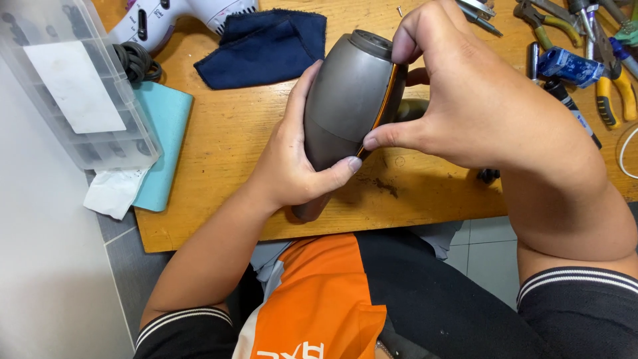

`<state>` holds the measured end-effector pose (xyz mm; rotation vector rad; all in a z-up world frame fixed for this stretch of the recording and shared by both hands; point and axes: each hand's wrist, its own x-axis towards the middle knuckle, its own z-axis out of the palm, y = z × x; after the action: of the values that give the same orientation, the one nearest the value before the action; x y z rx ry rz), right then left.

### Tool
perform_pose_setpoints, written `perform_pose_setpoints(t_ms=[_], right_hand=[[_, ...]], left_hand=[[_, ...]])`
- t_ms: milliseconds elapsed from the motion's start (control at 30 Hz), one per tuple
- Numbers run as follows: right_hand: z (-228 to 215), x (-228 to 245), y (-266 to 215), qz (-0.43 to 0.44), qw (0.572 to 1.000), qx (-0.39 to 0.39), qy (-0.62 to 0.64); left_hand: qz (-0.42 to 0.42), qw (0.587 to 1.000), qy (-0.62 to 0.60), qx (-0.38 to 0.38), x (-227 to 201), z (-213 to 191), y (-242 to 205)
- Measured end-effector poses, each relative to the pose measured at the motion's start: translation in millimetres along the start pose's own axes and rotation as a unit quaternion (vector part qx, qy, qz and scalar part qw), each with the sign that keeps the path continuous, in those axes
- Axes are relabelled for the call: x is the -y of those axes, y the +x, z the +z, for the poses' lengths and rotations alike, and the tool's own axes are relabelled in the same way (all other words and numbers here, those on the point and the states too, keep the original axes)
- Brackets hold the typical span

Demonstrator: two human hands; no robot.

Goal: Disassembling a hair dryer for repair by untying the power cord, removing the air nozzle, and using a screwdriver to inspect internal components.

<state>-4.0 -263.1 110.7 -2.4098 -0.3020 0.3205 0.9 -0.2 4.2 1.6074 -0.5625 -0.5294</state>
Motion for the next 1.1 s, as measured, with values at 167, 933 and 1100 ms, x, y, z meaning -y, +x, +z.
perform_pose_setpoints(t_ms=[167,933,1100], right_hand=[[0,-1,1,0.003,1.000,0.004,0.007],[16,0,-16,-0.154,0.980,-0.104,-0.075],[47,1,-30,-0.183,0.963,-0.165,-0.106]], left_hand=[[-0.005,1.000,-0.004,0.003,1,-1,1],[0.031,0.998,-0.048,-0.020,19,0,4],[0.062,0.991,-0.112,-0.023,30,2,4]])
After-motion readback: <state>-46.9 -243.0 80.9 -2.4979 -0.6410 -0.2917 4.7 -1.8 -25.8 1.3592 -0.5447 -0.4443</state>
